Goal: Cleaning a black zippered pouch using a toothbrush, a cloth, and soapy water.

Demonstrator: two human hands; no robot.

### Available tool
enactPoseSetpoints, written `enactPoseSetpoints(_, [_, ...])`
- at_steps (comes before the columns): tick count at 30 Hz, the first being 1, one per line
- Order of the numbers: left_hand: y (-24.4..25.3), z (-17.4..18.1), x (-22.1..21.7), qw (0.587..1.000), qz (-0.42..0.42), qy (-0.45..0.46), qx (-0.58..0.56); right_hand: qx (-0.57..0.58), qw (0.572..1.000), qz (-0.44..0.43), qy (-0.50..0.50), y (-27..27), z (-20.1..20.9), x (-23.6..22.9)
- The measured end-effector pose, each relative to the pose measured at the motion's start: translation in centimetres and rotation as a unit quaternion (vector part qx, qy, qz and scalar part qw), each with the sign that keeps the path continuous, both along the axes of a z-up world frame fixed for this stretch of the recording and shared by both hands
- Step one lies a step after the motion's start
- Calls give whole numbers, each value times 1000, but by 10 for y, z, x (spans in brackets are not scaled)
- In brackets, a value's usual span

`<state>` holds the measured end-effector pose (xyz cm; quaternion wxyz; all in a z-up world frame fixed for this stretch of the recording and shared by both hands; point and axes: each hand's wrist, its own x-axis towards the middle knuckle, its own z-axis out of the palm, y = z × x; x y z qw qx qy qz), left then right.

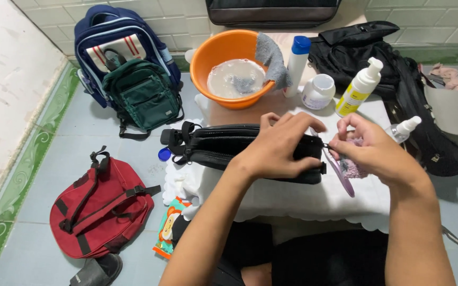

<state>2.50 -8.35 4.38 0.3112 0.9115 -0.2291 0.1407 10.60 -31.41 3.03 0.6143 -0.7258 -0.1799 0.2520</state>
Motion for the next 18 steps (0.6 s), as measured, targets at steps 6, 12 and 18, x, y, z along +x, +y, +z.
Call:
enactPoseSetpoints(6, [-23,-24,14,983,100,-136,76,16,998,-59,-16,2,-28,-4])
enactPoseSetpoints(12, [-38,-23,27,952,141,-231,145,96,991,-82,43,-7,-31,-22])
enactPoseSetpoints(18, [-46,-43,41,943,160,-270,112,-22,981,-168,-98,-5,-94,-34])
